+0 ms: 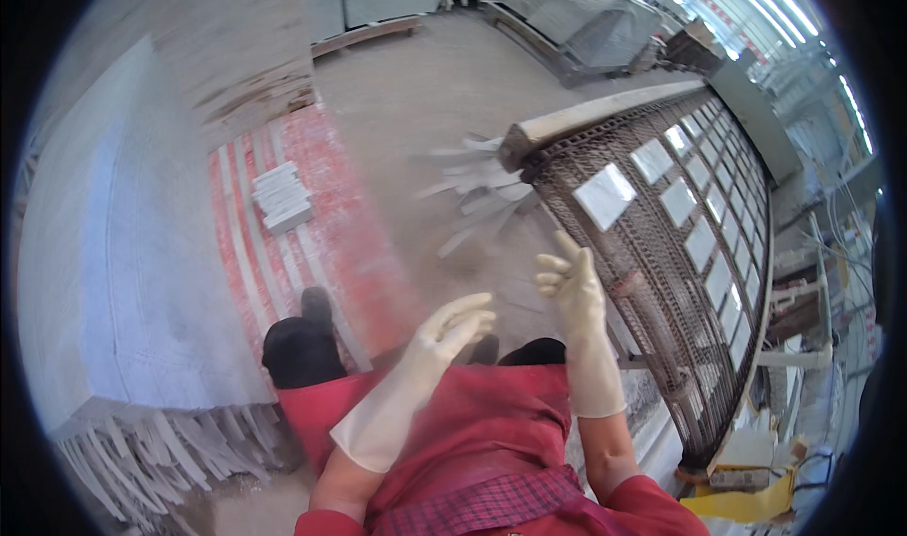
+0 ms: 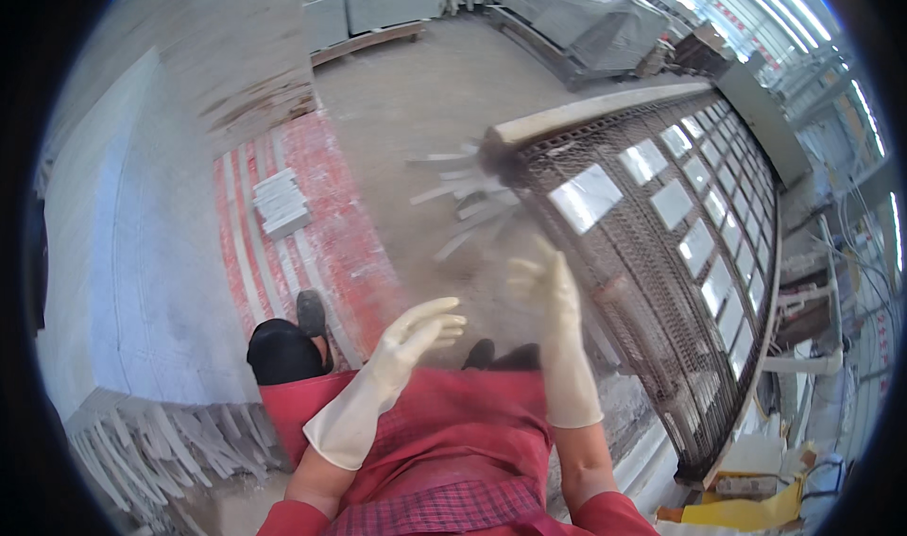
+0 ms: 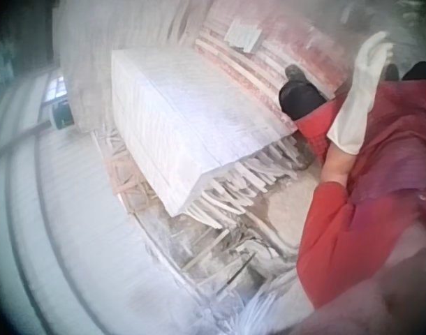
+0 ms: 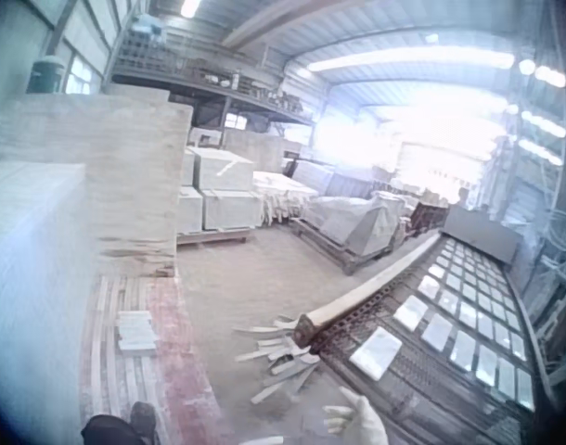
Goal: The person repeatedly picks up white rectangular tiles from a stack and places them onto a moving conveyor belt. The person wears gloves and a red shirt while performing the task in a factory setting.
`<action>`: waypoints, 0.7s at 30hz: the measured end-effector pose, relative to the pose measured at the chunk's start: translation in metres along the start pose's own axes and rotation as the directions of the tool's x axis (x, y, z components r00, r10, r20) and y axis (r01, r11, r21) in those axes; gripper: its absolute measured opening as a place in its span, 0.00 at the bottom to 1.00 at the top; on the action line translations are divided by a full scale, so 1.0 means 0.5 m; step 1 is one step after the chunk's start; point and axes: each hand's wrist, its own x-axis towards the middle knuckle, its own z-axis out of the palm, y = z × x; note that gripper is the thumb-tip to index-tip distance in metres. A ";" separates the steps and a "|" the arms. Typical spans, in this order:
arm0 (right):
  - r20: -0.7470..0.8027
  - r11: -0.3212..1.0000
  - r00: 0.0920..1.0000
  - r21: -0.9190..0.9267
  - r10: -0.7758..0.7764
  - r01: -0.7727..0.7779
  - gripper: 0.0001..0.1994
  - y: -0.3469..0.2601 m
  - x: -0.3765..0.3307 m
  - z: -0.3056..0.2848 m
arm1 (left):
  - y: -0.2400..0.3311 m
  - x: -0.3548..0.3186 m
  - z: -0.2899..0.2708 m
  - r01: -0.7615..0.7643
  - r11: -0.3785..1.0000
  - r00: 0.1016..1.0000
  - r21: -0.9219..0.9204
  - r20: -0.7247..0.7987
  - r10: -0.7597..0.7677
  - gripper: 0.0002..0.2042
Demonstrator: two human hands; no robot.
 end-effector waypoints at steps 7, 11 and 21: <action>0.332 0.926 0.943 0.362 -0.022 -0.106 0.42 0.059 -0.060 0.014 | -0.017 0.008 -0.002 -0.002 0.998 0.994 0.056 -0.108 0.008 0.19; 0.377 0.865 0.926 0.468 -0.012 -0.179 0.42 0.068 -0.070 0.034 | -0.031 0.014 -0.012 -0.003 0.985 0.981 0.173 -0.189 0.036 0.17; 0.445 0.857 0.888 0.410 0.111 -0.313 0.37 0.146 -0.073 0.057 | 0.005 -0.024 -0.002 -0.106 0.957 0.979 0.271 -0.141 0.149 0.15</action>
